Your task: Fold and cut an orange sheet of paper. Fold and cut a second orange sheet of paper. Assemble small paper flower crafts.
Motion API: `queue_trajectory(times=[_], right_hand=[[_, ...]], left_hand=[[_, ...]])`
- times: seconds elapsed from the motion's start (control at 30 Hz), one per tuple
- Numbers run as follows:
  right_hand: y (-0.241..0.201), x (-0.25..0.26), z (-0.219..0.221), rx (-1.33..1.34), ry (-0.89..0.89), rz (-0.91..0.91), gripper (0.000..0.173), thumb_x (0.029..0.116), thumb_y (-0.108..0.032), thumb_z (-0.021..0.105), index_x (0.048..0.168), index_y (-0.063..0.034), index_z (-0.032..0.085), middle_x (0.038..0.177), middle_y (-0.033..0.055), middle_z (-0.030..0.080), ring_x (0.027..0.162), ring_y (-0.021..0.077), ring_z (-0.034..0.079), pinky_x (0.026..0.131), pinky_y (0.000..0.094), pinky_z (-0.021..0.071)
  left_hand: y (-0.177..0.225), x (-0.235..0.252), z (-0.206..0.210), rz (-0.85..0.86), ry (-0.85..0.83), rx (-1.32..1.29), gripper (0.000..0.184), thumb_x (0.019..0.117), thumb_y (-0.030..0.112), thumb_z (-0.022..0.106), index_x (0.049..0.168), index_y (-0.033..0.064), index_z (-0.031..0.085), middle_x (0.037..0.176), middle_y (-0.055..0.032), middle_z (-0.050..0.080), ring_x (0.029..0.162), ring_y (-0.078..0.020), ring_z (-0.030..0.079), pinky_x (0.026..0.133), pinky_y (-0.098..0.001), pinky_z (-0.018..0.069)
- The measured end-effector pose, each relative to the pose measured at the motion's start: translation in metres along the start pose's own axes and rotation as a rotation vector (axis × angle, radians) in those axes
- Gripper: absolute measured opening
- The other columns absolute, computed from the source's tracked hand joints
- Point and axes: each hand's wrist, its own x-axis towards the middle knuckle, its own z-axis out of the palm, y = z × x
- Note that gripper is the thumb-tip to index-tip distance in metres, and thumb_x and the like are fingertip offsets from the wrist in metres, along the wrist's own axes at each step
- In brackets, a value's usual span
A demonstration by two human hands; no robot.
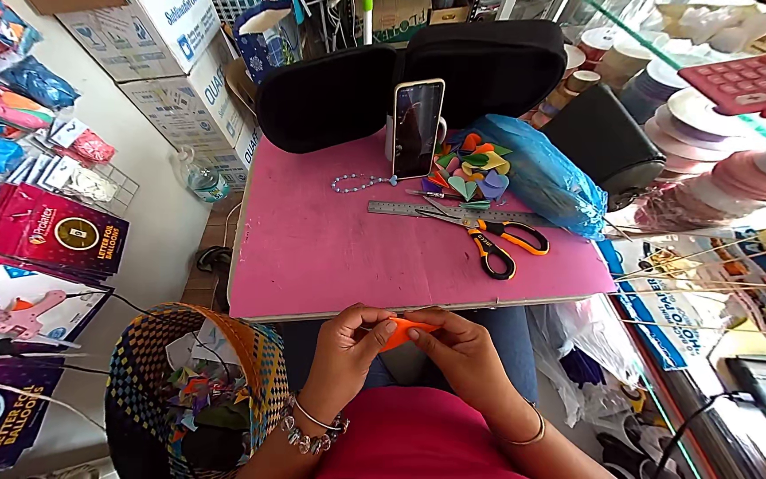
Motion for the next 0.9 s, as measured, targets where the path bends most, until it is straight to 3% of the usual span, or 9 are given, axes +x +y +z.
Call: queue_trajectory(times=[0.63,0.8,0.9], right_hand=[[-0.002,0.003,0.002,0.008,0.004,0.020,0.023,0.0931,-0.003,0.070,0.115,-0.0007,0.074,0.107,0.0010,0.075,0.084,0.0033,0.071,0.077,0.0189,0.0605],[-0.004,0.004,0.002,0.165,0.031,0.157,0.028,0.0900,-0.001,0.073,0.118,-0.0009,0.069,0.104,0.0028,0.076,0.084,0.0080,0.073,0.076,0.0232,0.0618],[-0.004,0.005,0.002,0.260,0.070,0.277,0.020,0.0897,-0.002,0.074,0.109,-0.0030,0.071,0.096,0.0041,0.076,0.077,0.0082,0.071,0.072,0.0228,0.0606]], left_hand=[[-0.005,0.001,0.006,-0.021,0.076,-0.109,0.010,0.0949,0.002,0.064,0.096,0.0007,0.074,0.089,-0.0010,0.072,0.078,-0.0038,0.067,0.072,-0.0187,0.0576],[-0.005,0.004,0.009,-0.088,0.127,-0.202,0.009,0.0965,0.000,0.061,0.096,0.0019,0.070,0.085,-0.0009,0.072,0.076,-0.0053,0.069,0.072,-0.0206,0.0586],[-0.005,0.004,0.011,-0.107,0.111,-0.228,0.008,0.0971,0.000,0.061,0.098,0.0016,0.069,0.086,-0.0014,0.071,0.077,-0.0061,0.069,0.072,-0.0214,0.0590]])
